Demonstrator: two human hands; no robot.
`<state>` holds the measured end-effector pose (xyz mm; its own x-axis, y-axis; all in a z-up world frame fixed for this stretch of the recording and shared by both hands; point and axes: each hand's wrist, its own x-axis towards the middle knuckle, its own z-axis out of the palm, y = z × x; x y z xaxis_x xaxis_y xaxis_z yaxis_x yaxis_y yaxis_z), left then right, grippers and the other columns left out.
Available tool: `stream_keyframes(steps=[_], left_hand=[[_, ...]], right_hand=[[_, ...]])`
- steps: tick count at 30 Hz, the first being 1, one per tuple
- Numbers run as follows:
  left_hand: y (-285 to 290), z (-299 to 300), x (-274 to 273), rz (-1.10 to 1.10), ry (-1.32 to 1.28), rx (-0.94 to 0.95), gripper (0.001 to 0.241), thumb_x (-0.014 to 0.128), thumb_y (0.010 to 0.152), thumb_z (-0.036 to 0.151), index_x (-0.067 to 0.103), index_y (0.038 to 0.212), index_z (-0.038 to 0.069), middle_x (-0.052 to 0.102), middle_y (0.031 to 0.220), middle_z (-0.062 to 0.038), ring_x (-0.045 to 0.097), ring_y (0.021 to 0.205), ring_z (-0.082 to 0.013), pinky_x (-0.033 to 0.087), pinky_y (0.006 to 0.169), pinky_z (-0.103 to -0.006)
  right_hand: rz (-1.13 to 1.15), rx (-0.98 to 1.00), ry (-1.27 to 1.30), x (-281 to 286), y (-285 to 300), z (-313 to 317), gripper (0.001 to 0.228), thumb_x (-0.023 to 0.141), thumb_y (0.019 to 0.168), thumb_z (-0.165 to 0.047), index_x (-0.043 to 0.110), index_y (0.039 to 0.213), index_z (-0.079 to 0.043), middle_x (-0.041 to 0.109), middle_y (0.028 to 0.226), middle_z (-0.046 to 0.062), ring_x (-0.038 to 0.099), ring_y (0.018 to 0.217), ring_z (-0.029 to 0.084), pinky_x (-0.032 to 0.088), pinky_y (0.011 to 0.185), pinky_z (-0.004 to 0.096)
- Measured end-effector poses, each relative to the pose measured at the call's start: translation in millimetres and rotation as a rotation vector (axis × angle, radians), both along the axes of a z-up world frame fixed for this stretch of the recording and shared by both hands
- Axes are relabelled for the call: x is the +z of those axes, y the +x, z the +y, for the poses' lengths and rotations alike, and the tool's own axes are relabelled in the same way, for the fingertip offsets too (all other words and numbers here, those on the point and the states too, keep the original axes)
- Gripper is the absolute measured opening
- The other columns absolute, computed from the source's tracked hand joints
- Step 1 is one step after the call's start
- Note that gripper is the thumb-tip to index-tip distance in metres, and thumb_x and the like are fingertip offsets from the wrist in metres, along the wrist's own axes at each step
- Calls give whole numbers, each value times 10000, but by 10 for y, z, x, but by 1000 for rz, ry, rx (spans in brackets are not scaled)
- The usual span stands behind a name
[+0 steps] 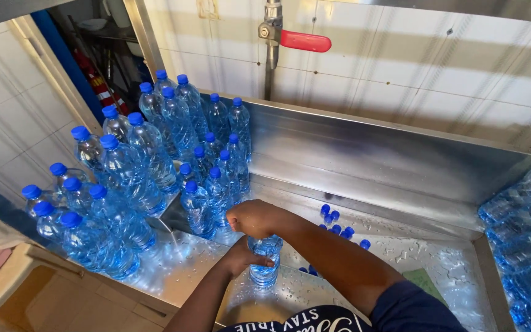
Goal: Manually capping plastic water bottles with blue screw-on lids at a water production facility.
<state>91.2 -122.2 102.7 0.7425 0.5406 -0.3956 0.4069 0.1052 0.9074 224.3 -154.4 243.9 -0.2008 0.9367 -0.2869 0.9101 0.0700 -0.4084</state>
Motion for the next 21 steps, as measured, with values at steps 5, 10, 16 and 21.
stream_keyframes(steps=[5, 10, 16, 21], left_hand=[[-1, -56, -123, -116, 17, 63, 1269, 1059, 461, 198, 496, 1594, 103, 697, 1540, -123, 660, 1430, -331, 544, 1149, -472], [-5, -143, -99, -210, -45, 147, 1245, 1048, 479, 138, 506, 1600, 110, 672, 1556, -137, 618, 1469, -340, 561, 1146, -494], [-71, -264, 271, 36, 81, 49, 1245, 1025, 661, 323, 359, 1700, 155, 532, 1718, -113, 542, 1554, -325, 490, 1218, -448], [-65, -236, 170, 3, 70, 60, 1323, 1047, 612, 379, 347, 1717, 178, 554, 1712, -85, 535, 1570, -287, 490, 1233, -431]], right_hand=[[13, -17, -73, -40, -104, 36, 81, 697, 1063, -135, 741, 1106, -187, 771, 1193, 36, 671, 1002, 223, 507, 789, 391], [-76, -1, -83, 4, -135, 49, 164, 691, 1043, -104, 750, 1159, -203, 787, 1255, 17, 708, 1060, 229, 532, 810, 383], [-10, 52, 220, -69, 33, -49, 160, 596, 1139, -240, 731, 1101, -164, 792, 1150, 65, 705, 1002, 291, 497, 813, 467], [243, 25, 517, 77, 138, -300, 179, 570, 1142, -203, 700, 1055, -117, 750, 1054, 86, 687, 929, 282, 508, 787, 439]])
